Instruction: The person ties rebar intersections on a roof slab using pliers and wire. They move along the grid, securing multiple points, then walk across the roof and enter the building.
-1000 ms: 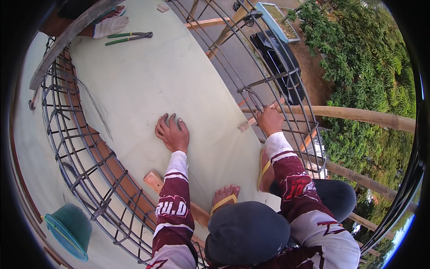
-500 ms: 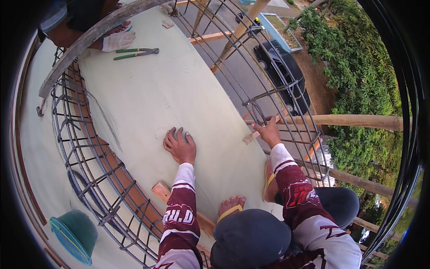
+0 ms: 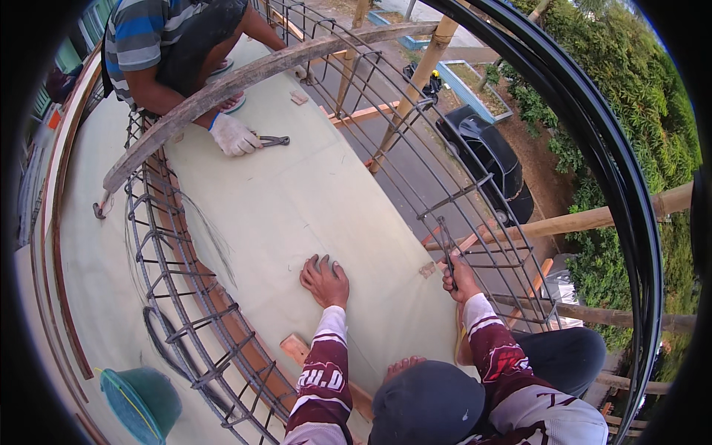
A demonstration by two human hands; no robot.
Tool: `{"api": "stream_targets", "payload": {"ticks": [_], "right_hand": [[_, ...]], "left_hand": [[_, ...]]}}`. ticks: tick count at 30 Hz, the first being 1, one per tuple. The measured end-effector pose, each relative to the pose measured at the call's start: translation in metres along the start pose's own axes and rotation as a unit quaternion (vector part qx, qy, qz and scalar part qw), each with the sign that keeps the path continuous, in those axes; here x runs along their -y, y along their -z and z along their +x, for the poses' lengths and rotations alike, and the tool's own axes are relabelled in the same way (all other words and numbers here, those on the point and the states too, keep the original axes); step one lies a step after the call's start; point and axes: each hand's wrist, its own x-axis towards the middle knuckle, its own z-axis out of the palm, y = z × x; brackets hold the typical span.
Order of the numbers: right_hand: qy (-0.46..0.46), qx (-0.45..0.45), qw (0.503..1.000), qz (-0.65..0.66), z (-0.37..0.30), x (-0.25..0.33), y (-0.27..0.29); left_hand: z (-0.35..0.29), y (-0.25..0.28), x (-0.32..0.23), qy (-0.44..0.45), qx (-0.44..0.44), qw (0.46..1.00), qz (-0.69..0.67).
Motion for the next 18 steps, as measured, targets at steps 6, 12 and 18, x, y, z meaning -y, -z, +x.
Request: {"api": "stream_targets", "payload": {"ticks": [6, 12, 18], "right_hand": [[0.204, -0.028, 0.902, -0.378, -0.04, -0.066, -0.049], [0.111, 0.127, 0.92, -0.354, -0.058, -0.083, -0.102], [0.061, 0.229, 0.876, -0.421, -0.055, -0.05, -0.15]], "left_hand": [[-0.002, -0.001, -0.014, -0.006, 0.002, 1.0, -0.018], [-0.003, 0.009, 0.001, 0.04, -0.009, 0.986, -0.164], [-0.022, 0.051, 0.001, 0.213, 0.084, 0.88, -0.416]]}}
